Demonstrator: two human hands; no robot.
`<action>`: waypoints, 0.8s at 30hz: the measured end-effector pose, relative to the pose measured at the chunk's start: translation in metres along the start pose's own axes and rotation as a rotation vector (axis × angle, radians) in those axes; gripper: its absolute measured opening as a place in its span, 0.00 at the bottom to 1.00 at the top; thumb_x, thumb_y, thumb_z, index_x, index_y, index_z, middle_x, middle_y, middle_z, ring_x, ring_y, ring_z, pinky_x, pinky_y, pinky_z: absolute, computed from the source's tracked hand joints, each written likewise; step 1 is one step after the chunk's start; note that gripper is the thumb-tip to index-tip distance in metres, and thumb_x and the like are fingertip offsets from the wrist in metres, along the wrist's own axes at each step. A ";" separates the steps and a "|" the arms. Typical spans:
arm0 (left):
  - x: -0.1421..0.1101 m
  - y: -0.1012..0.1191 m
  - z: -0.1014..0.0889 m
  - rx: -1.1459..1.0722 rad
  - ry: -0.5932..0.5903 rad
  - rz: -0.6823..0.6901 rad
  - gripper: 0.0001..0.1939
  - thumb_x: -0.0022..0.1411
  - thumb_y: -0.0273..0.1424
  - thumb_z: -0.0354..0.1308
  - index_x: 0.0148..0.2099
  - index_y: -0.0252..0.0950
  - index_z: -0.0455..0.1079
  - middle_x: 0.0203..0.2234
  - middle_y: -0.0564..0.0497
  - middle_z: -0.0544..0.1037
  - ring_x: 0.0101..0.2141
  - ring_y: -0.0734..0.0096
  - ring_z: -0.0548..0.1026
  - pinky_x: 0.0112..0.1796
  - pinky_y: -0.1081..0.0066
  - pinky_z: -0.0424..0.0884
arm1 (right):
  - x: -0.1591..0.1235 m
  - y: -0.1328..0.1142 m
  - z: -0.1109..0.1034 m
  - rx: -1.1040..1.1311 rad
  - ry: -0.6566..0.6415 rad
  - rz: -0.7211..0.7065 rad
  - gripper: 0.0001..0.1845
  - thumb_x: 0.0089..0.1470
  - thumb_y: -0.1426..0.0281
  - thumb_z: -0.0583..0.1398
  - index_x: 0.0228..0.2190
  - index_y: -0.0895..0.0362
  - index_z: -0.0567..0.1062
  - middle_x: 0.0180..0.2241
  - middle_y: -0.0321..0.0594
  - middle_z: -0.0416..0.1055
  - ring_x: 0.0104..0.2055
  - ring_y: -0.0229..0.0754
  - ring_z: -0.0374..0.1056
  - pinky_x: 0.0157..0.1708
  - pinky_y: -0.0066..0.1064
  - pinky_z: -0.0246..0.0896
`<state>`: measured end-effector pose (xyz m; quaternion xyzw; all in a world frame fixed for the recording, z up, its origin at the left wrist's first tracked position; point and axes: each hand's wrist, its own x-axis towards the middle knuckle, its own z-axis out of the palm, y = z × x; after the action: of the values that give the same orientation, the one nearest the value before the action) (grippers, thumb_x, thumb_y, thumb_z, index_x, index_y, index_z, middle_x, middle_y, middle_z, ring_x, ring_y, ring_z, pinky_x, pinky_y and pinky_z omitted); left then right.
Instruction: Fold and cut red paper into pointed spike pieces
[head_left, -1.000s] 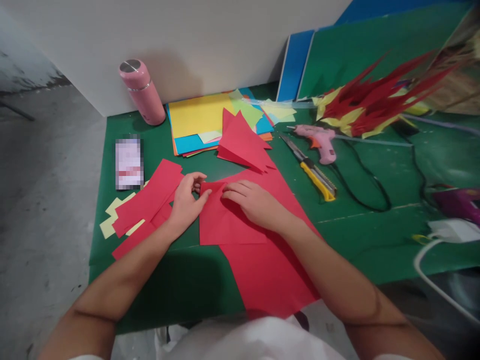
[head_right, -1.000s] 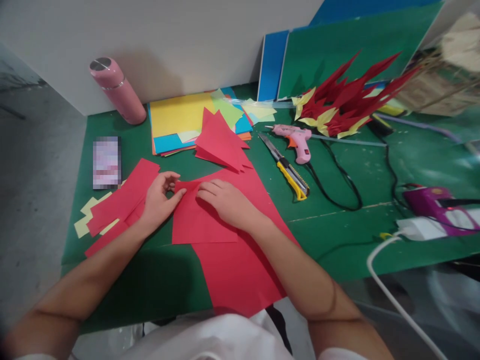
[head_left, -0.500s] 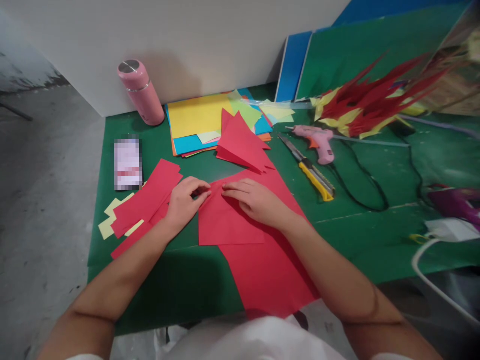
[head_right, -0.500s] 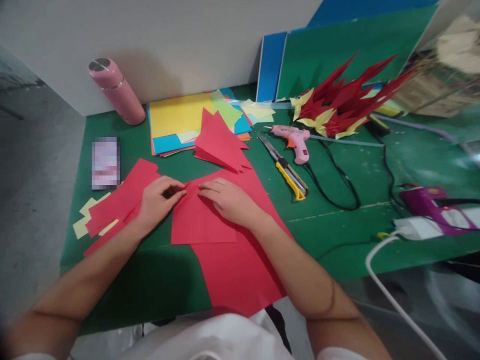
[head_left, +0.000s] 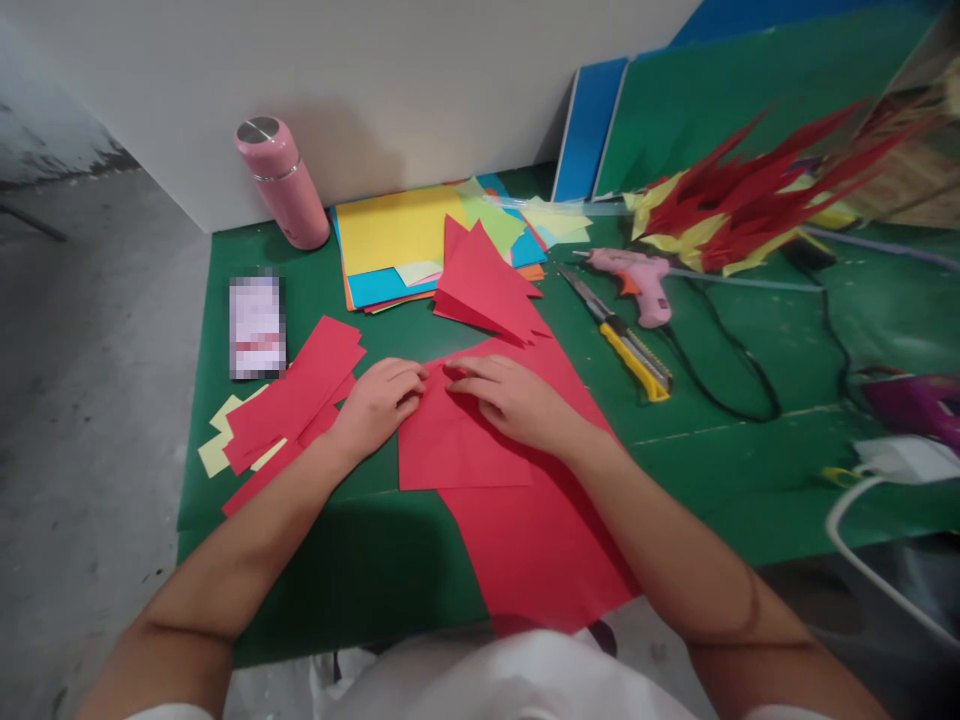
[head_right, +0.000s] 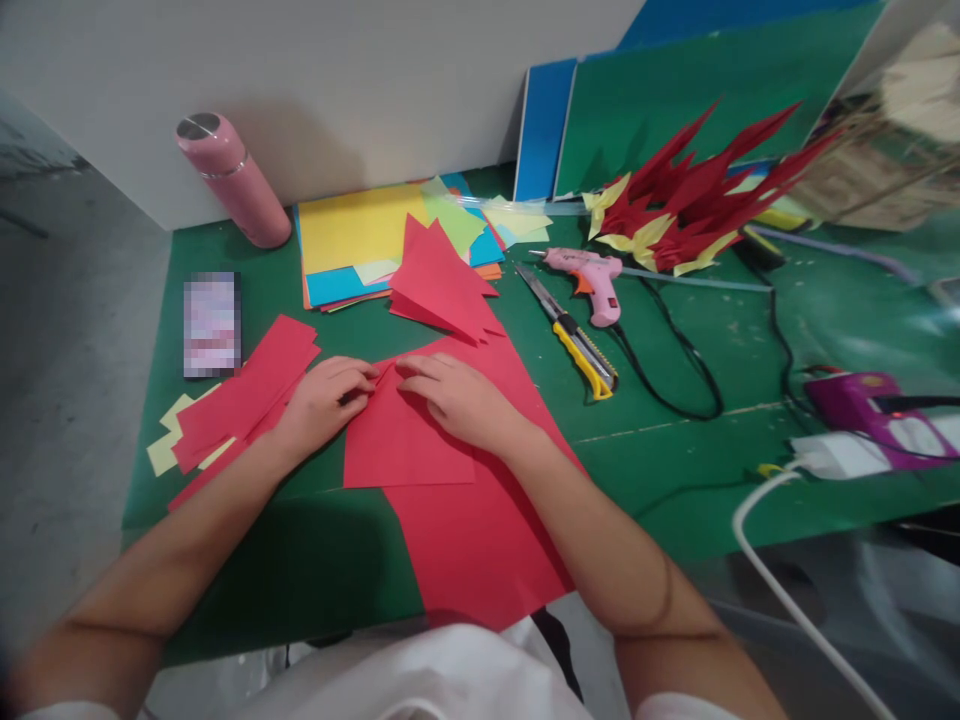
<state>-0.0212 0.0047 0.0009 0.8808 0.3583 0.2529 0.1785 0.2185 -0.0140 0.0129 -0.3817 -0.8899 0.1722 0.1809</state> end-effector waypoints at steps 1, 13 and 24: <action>0.000 0.000 0.000 0.000 -0.003 0.014 0.07 0.63 0.21 0.55 0.35 0.38 0.70 0.41 0.47 0.80 0.43 0.65 0.77 0.46 0.61 0.73 | 0.000 0.000 0.000 0.001 -0.003 0.001 0.21 0.61 0.78 0.50 0.47 0.56 0.77 0.57 0.50 0.70 0.56 0.51 0.68 0.52 0.48 0.67; 0.002 0.001 -0.003 0.036 -0.089 0.053 0.09 0.62 0.19 0.55 0.33 0.37 0.69 0.44 0.47 0.81 0.45 0.65 0.77 0.48 0.59 0.73 | 0.002 0.000 0.000 -0.017 -0.026 0.004 0.19 0.60 0.79 0.51 0.44 0.57 0.78 0.57 0.48 0.71 0.51 0.50 0.69 0.49 0.46 0.67; 0.002 0.001 -0.004 0.036 -0.139 0.028 0.11 0.59 0.16 0.57 0.33 0.38 0.67 0.45 0.48 0.80 0.44 0.66 0.75 0.45 0.64 0.72 | 0.003 -0.002 0.000 -0.015 -0.043 0.025 0.18 0.60 0.80 0.51 0.44 0.58 0.77 0.58 0.47 0.70 0.50 0.50 0.68 0.47 0.45 0.67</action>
<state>-0.0219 0.0063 0.0056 0.9042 0.3374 0.1871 0.1834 0.2154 -0.0133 0.0143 -0.3903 -0.8901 0.1759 0.1566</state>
